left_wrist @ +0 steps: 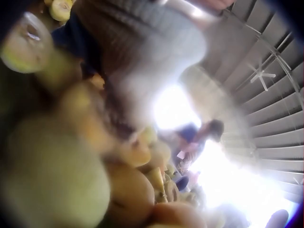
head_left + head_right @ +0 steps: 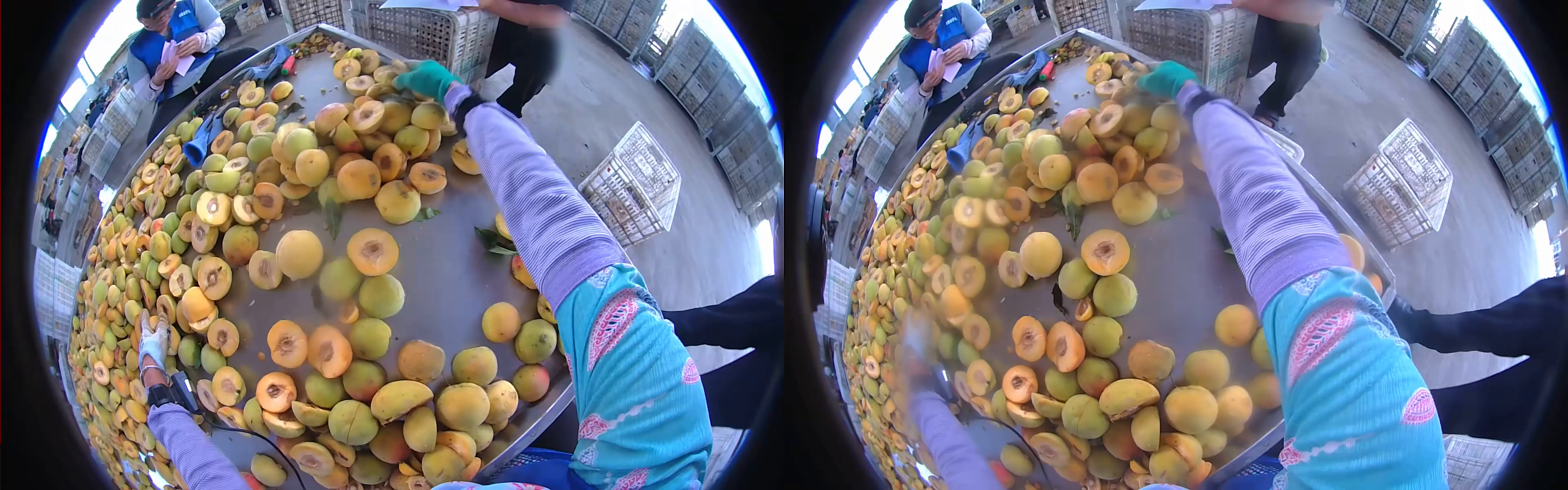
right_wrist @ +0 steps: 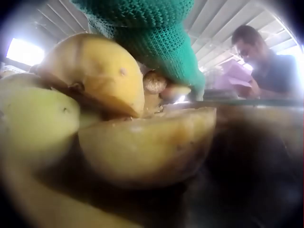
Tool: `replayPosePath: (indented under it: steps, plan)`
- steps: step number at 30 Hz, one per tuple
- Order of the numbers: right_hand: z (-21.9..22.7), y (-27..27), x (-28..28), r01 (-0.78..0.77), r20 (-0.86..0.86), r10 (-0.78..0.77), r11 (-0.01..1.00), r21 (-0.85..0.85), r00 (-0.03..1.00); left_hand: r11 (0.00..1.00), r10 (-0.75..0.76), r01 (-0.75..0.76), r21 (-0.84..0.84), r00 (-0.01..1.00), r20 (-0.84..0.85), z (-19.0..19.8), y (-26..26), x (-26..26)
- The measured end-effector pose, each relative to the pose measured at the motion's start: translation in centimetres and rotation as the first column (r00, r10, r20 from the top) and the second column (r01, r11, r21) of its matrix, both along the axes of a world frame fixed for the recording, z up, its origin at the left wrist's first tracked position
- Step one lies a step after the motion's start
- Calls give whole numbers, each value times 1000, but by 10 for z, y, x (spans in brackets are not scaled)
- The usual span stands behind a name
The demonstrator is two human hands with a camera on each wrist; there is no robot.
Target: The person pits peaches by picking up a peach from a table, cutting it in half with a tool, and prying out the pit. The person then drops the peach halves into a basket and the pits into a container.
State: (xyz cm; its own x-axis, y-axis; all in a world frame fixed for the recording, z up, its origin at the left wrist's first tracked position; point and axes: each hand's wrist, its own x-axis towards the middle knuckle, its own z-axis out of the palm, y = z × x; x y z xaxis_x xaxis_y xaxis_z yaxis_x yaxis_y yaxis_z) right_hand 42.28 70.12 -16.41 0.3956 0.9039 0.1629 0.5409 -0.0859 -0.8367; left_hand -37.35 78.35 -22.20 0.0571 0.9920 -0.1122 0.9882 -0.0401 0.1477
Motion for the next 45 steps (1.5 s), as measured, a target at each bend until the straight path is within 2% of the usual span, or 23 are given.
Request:
replayPosePath:
  steps: [2, 5, 7, 9, 11, 15, 17, 19, 20, 21, 23, 25, 26, 28, 29, 31, 33, 35, 39, 41, 42, 43, 45]
  plan:
    - [1, -19, -34, -18, -3, 18, 1000, -10, 1000, 995, 52, -47, -89, 997, 59, 27, -23, 39]
    - [25, -64, -92, -108, 104, 113, 993, -58, 988, 995, -103, 104, -5, 993, 53, 23, -34, 36]
    - [-22, -60, -117, -136, -187, 122, 989, -63, 975, 993, -112, 118, -31, 983, 145, 26, -49, 42]
    - [-20, -79, -175, -153, -272, 143, 988, -17, 952, 990, -71, 99, -98, 964, 257, 35, -71, 57]
    - [-7, -92, -236, -228, -338, 173, 964, -133, 925, 986, -23, 85, -144, 921, 390, 52, -110, 80]
    - [42, -147, -325, -402, -92, 396, 914, -56, 914, 990, -18, 53, -134, 968, 249, 85, -188, 105]
    - [48, -152, -325, -368, 73, 375, 925, -95, 924, 975, 32, 51, -216, 931, 363, 89, -216, 90]
    - [51, -133, -268, -27, 270, 40, 998, -51, 962, 952, 54, 78, -295, 907, 417, 86, -240, 72]
    - [59, -140, -224, 37, 387, -10, 997, -62, 922, 941, 51, 98, -324, 905, 422, 84, -250, 62]
    - [74, -165, -196, 208, 611, -119, 975, -77, 783, 930, 49, 116, -350, 902, 429, 84, -259, 54]
    - [70, -178, -129, 392, 478, -251, 893, -222, 842, 901, 114, 103, -422, 881, 459, 91, -274, 47]
    - [4, -163, -62, 474, 552, -265, 836, -276, 790, 867, 181, 93, -490, 857, 483, 101, -292, 45]
    - [1, -165, -68, 443, 539, -223, 837, -321, 812, 871, 117, 139, -471, 873, 474, 108, -298, 47]
    - [-9, -170, -85, 367, 506, -123, 832, -416, 853, 947, -79, 137, -290, 976, 202, 105, -298, 42]
    - [13, -176, -119, 229, 472, 9, 866, -444, 881, 966, -146, 150, -211, 989, 35, 106, -302, 36]
    - [-13, -144, -136, -158, -30, 162, 879, -450, 986, 985, -124, 114, -133, 990, -72, 131, -327, 63]
    - [-21, -145, -190, -207, 11, 237, 867, -454, 971, 996, -44, 45, -75, 999, 16, 142, -350, 78]
    - [-6, -154, -257, -260, 58, 320, 852, -454, 946, 989, -129, 126, 83, 991, 34, 138, -370, 79]
    - [31, -201, -352, -365, 18, 418, 812, -455, 908, 997, -67, 56, 51, 968, 243, 141, -413, 96]
    - [43, -228, -358, -356, 205, 407, 902, -246, 890, 1000, 9, -1, -23, 939, 343, 141, -434, 105]
    - [54, -245, -366, -336, 292, 362, 932, -135, 885, 1000, -3, 5, -8, 960, 282, 145, -438, 119]
    - [63, -264, -376, -388, 82, 394, 918, -79, 915, 997, -43, 27, 71, 972, 230, 141, -437, 129]
    - [87, -309, -399, -450, -328, 443, 891, 59, 834, 997, -67, 61, 47, 988, 141, 123, -429, 152]
